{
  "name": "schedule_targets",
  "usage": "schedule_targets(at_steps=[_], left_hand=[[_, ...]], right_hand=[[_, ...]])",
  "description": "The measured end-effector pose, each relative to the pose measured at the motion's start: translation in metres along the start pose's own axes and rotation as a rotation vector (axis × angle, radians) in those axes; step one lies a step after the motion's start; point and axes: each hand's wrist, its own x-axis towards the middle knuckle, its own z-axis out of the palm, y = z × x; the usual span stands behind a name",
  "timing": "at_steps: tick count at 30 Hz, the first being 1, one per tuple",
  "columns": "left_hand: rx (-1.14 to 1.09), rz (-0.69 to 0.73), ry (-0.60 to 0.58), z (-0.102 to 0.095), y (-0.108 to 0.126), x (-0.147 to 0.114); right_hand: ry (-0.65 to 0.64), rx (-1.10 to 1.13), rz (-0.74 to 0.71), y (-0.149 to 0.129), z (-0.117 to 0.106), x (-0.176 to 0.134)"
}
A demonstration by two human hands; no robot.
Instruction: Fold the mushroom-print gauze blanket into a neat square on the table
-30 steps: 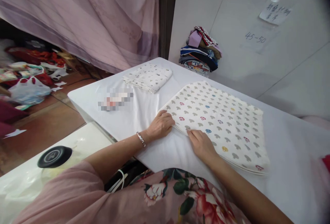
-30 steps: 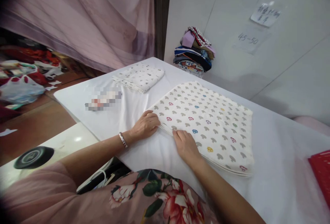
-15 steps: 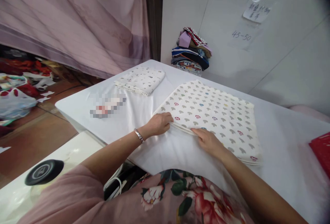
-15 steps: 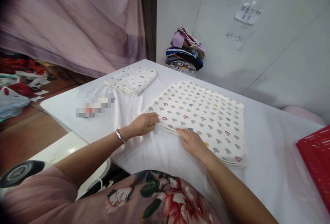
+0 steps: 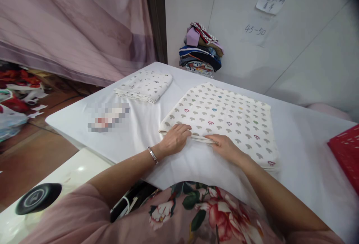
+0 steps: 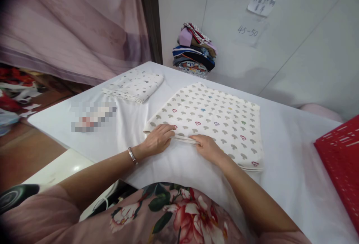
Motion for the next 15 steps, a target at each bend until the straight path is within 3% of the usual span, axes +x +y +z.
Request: schedule_targets(at_steps=[6, 15], left_hand=[[-0.05, 0.09, -0.007, 0.006, 0.012, 0.008], [-0.049, 0.012, -0.073, 0.011, 0.015, 0.013]], right_hand=[[0.027, 0.008, -0.017, 0.003, 0.003, -0.001], [0.024, -0.062, -0.035, -0.003, 0.004, -0.003]])
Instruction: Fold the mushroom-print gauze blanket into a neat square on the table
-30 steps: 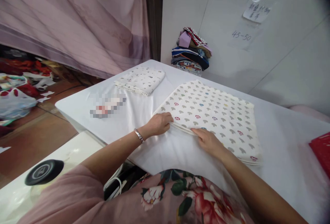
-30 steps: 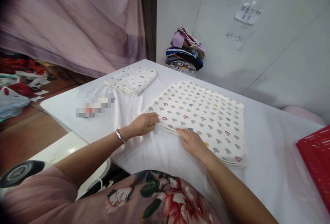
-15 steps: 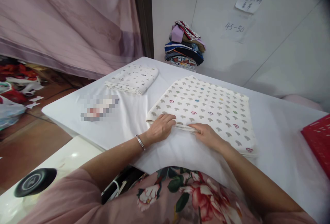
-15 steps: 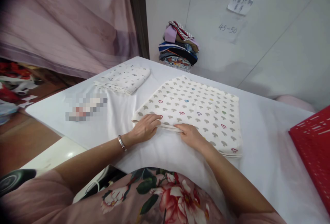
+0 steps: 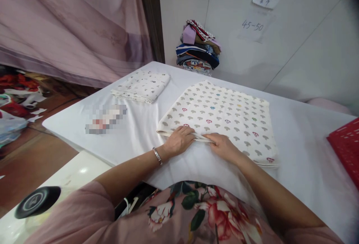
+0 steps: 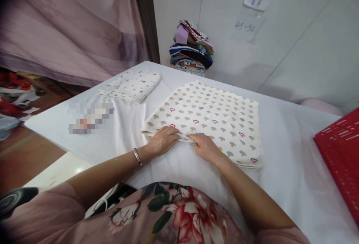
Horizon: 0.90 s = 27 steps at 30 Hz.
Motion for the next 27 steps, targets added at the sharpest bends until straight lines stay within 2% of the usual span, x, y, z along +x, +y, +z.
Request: schedule_targets(at_steps=[6, 15, 20, 27], left_hand=[[-0.013, 0.005, -0.053, 0.002, 0.003, 0.001], [0.045, 0.111, 0.111, -0.008, 0.01, -0.007], [0.024, 0.092, 0.126, -0.005, 0.01, -0.01], [-0.019, 0.029, 0.09, 0.0, 0.009, -0.011]], right_hand=[[-0.01, -0.053, 0.009, 0.001, 0.002, 0.0], [-0.024, -0.198, -0.013, -0.004, 0.006, -0.005], [-0.035, -0.269, -0.026, -0.011, 0.009, -0.006], [0.05, -0.384, -0.104, -0.015, 0.024, -0.009]])
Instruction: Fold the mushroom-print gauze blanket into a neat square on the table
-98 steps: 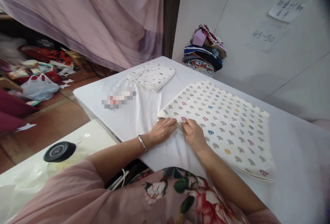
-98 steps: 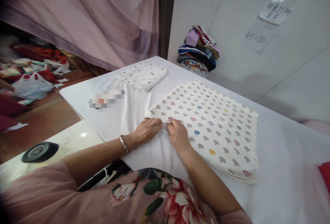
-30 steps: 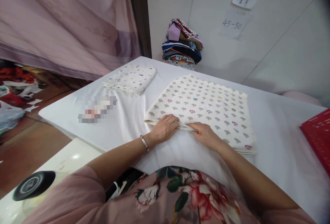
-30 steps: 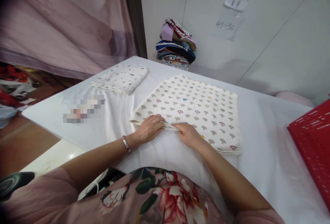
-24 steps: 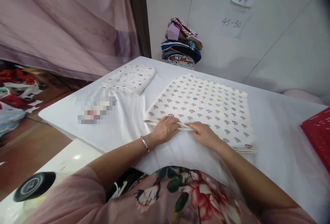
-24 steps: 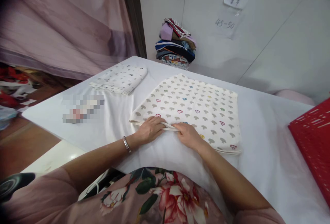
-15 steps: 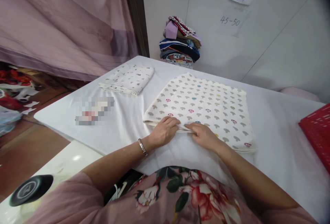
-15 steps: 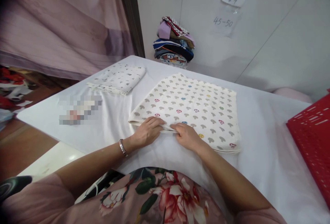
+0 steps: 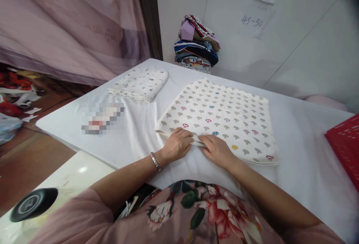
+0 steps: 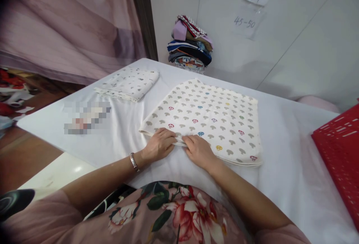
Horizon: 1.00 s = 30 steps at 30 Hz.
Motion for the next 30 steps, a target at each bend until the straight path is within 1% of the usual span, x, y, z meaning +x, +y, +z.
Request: schedule_targets(at_steps=[5, 9, 12, 15, 18, 23, 27, 30], left_hand=[[0.002, -0.01, 0.0, 0.0, 0.001, 0.002], [0.013, -0.003, 0.043, -0.001, 0.002, 0.001], [0.026, 0.009, 0.068, 0.0, 0.002, 0.0], [0.021, 0.015, 0.048, 0.003, 0.001, -0.002], [0.02, -0.014, 0.015, 0.007, 0.0, -0.003], [0.015, -0.073, -0.02, 0.01, 0.001, -0.003], [0.04, -0.076, -0.085, 0.007, 0.003, -0.003], [0.046, -0.079, -0.104, 0.005, 0.004, -0.002]], right_hand=[[0.034, -0.107, -0.015, -0.004, 0.006, 0.004], [0.084, -0.126, -0.018, -0.006, 0.007, 0.006], [0.078, -0.133, -0.015, -0.006, 0.008, 0.005], [0.038, -0.137, -0.024, -0.005, 0.012, 0.005], [0.02, -0.135, -0.022, -0.003, 0.015, 0.004], [0.059, -0.146, -0.038, -0.004, 0.017, 0.004], [0.087, -0.145, -0.048, -0.005, 0.018, 0.004], [0.092, -0.147, -0.063, -0.004, 0.019, 0.003]])
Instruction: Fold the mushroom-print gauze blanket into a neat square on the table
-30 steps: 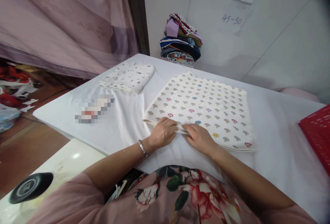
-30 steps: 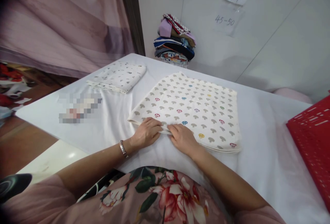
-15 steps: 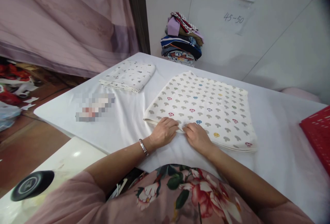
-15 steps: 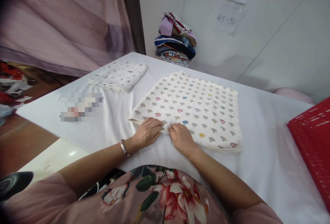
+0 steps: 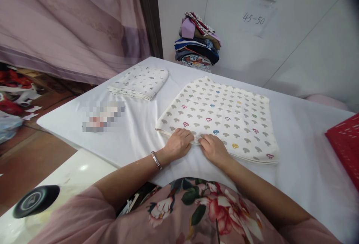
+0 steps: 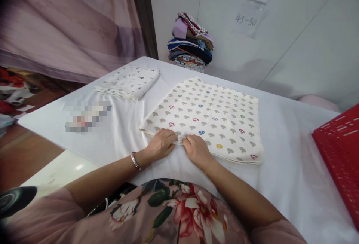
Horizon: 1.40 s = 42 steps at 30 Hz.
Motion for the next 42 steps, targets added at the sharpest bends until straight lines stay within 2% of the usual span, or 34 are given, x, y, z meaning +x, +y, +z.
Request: schedule_targets(at_steps=[9, 14, 18, 24, 26, 28, 30, 33, 37, 42], left_hand=[[-0.05, 0.028, -0.05, 0.0, -0.004, 0.001], [-0.044, 0.034, -0.05, -0.001, -0.004, 0.002], [-0.089, 0.039, -0.025, -0.003, -0.005, 0.004], [-0.125, 0.088, 0.07, 0.002, -0.011, 0.007], [-0.126, 0.11, 0.089, 0.004, -0.013, 0.008], [-0.124, 0.122, 0.098, 0.006, -0.014, 0.008], [-0.122, 0.129, 0.107, 0.007, -0.014, 0.008], [-0.124, 0.127, 0.107, 0.006, -0.013, 0.008], [-0.131, 0.134, 0.054, -0.002, -0.013, 0.008], [-0.17, 0.198, -0.013, -0.007, -0.004, 0.007]], right_hand=[[-0.002, -0.026, -0.011, 0.0, 0.002, -0.001], [0.026, 0.008, -0.013, 0.007, -0.004, -0.021], [0.061, 0.002, 0.072, 0.029, -0.02, -0.064], [0.083, -0.161, 0.368, 0.075, -0.048, -0.171], [0.107, -0.194, 0.418, 0.083, -0.056, -0.201], [0.116, -0.207, 0.439, 0.086, -0.062, -0.217], [0.111, -0.209, 0.435, 0.084, -0.064, -0.221], [0.095, -0.205, 0.416, 0.081, -0.063, -0.21], [0.062, -0.182, 0.4, 0.086, -0.068, -0.195], [0.103, -0.232, 0.425, 0.104, -0.083, -0.207]])
